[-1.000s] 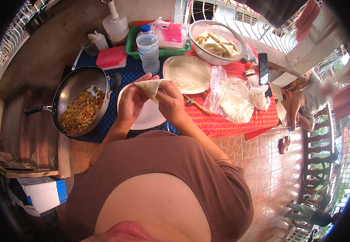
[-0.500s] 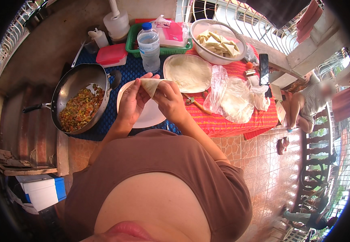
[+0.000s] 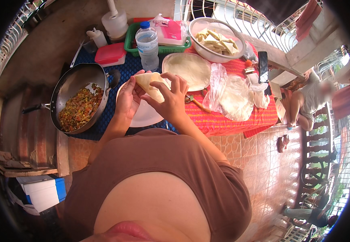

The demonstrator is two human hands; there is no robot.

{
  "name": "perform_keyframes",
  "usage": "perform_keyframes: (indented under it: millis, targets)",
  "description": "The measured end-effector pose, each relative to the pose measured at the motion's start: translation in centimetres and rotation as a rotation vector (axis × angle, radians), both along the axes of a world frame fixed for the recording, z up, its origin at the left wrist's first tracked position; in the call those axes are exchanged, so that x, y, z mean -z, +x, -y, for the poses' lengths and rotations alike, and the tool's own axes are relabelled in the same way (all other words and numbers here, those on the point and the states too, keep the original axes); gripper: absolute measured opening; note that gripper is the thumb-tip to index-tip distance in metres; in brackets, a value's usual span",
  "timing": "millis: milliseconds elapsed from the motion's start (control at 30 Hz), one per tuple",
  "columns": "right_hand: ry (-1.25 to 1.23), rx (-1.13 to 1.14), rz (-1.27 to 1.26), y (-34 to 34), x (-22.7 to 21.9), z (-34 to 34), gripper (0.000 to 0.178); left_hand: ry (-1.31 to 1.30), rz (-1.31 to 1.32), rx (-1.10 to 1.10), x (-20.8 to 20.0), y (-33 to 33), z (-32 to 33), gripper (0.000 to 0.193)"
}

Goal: The person folds thin wrappers into cones, scoops a vegetable and meat filling from a pan into them, and seals them into spring rolls. The finished rolls are placed on a plate.

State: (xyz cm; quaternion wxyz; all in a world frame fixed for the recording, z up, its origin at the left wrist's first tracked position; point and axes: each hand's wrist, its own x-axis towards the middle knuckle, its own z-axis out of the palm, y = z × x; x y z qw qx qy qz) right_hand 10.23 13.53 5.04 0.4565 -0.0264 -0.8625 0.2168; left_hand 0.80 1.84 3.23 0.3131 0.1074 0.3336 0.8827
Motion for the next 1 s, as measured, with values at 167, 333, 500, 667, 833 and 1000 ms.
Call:
perform_keyframes:
  millis: [167,333,500,667,833,1000]
  targets:
    - [0.051,0.009,-0.098,-0.7,1.8,-0.6,0.023,-0.011,0.038,0.002,-0.7,0.4,0.1,0.041]
    - [0.032,-0.009,-0.077,-0.1,2.0,-0.5,0.017,-0.005,0.097,-0.041,-0.6,-0.8,0.8,0.040]
    - [-0.192,-0.150,-0.046,0.4,0.5,-1.9,0.020,-0.027,-0.102,-0.010,-2.7,-1.1,2.1,0.040]
    - [-0.622,-0.724,0.233,-0.7,-2.1,-3.1,0.074,-0.073,-0.260,0.144,-4.4,0.5,2.9,0.044]
    - [-0.956,-0.962,0.413,-0.7,-2.7,-1.7,0.068,-0.203,-0.541,-0.009,-5.0,2.4,4.6,0.042]
    - [-0.875,-1.023,0.471,-1.2,-2.0,1.5,0.066,-0.005,-0.380,-0.285,-2.3,4.1,5.8,0.046]
